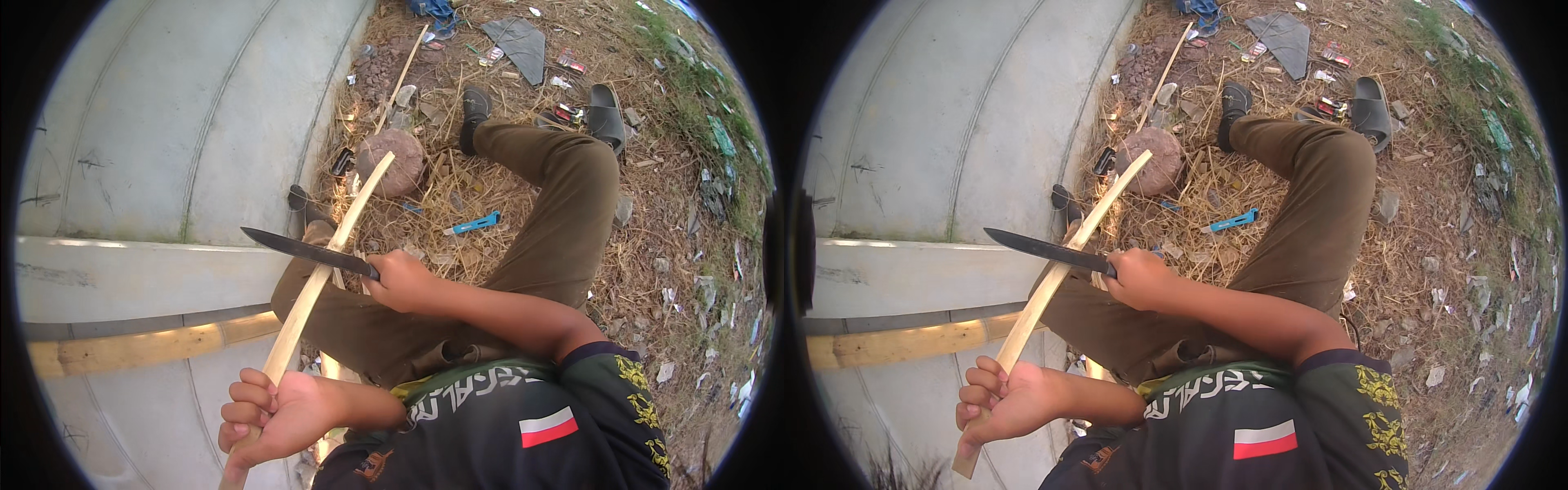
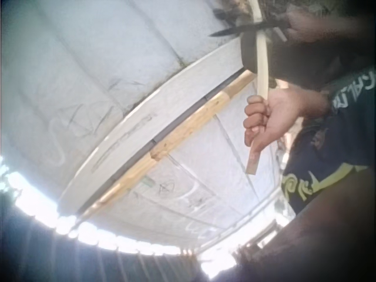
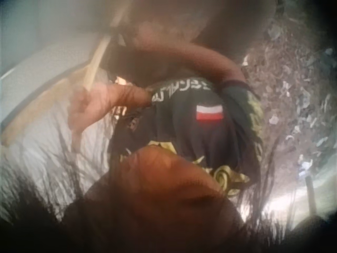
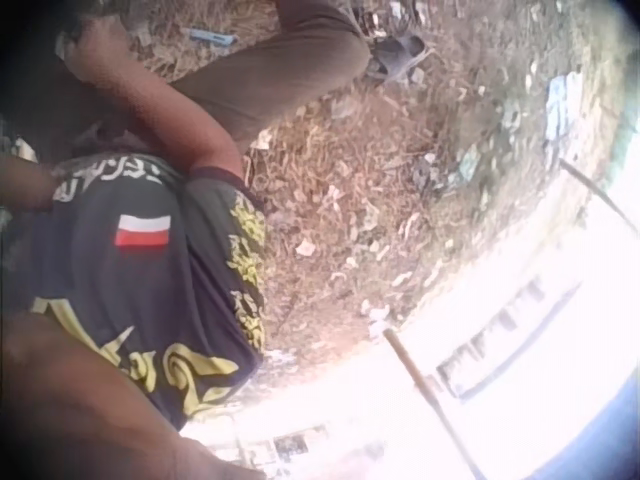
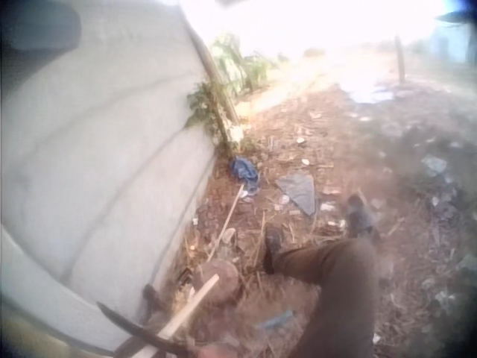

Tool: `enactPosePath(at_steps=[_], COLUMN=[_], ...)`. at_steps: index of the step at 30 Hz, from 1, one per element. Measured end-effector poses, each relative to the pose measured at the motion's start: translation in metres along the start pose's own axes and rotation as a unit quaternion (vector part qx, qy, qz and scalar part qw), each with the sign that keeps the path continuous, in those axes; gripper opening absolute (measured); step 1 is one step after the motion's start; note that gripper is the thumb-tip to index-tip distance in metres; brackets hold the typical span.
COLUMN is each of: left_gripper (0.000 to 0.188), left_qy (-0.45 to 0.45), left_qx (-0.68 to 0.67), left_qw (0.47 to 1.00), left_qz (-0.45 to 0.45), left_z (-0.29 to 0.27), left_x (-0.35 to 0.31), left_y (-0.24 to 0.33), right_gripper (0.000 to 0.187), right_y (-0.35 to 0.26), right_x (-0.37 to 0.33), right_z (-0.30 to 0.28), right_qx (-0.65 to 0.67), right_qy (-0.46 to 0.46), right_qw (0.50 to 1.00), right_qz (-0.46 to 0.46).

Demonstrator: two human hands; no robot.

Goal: The person sits on the ground and uses a knife to sharpen the ends of thin wooden sticks. They hold the sticks against their leg and scrape the blade to create a point, occasionally switching between a small knife and a larger machete-like blade.

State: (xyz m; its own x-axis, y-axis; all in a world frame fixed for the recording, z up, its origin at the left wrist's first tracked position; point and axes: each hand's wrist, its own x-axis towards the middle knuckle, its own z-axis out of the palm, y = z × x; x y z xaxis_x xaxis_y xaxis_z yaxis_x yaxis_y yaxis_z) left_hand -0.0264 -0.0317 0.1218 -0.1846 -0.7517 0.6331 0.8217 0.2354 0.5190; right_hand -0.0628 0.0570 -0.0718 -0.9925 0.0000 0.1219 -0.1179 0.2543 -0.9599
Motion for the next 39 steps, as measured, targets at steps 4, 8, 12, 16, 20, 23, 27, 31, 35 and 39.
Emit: enactPosePath(at_steps=[4, 8, 12, 16, 20, 23, 27, 31, 35, 39], left_gripper=[0.054, 0.054, 0.055, 0.054, 0.054, 0.054, 0.054, 0.054, 0.054, 0.053], left_qy=[0.033, -0.013, 0.047, 0.019, 0.035, 0.006, 0.039, 0.053, 0.068, 0.052], left_qx=[0.011, -0.012, -0.003, 0.002, 0.015, 0.018, 0.027, 0.035, 0.031, 0.011], left_qw=[0.999, 1.0, 0.999, 1.0, 0.999, 1.0, 0.999, 0.997, 0.997, 0.998], left_qz=[0.005, -0.002, -0.011, -0.011, -0.004, -0.005, -0.018, -0.036, -0.023, -0.038], left_z=[-0.008, -0.003, 0.002, 0.001, -0.011, 0.001, -0.005, -0.01, -0.011, -0.005], left_x=[-0.004, -0.002, -0.008, -0.003, -0.003, -0.002, 0.019, 0.023, 0.021, 0.021], left_y=[0.007, 0.001, 0.01, 0.005, 0.0, 0.005, -0.004, -0.007, -0.002, -0.006], right_gripper=[0.026, 0.03, 0.022, 0.028, 0.029, 0.03, 0.03, 0.027, 0.027, 0.027], right_y=[-0.023, 0.013, -0.023, -0.003, -0.025, -0.024, -0.051, -0.014, -0.021, -0.012], right_x=[-0.03, 0.008, -0.029, 0.0, -0.028, -0.026, -0.024, 0.001, -0.006, 0.013], right_z=[0.009, 0.001, 0.008, -0.001, 0.014, 0.02, 0.013, 0.018, 0.022, 0.015], right_qx=[-0.012, -0.043, -0.035, 0.012, -0.042, 0.014, -0.053, -0.022, -0.053, -0.074], right_qy=[-0.037, -0.028, 0.02, -0.015, -0.034, -0.025, -0.061, -0.037, -0.026, -0.009], right_qw=[0.984, 0.998, 0.98, 0.998, 0.984, 1.0, 0.992, 0.995, 0.998, 0.997], right_qz=[-0.174, 0.02, -0.193, 0.064, -0.169, -0.005, -0.099, 0.093, 0.008, 0.034])
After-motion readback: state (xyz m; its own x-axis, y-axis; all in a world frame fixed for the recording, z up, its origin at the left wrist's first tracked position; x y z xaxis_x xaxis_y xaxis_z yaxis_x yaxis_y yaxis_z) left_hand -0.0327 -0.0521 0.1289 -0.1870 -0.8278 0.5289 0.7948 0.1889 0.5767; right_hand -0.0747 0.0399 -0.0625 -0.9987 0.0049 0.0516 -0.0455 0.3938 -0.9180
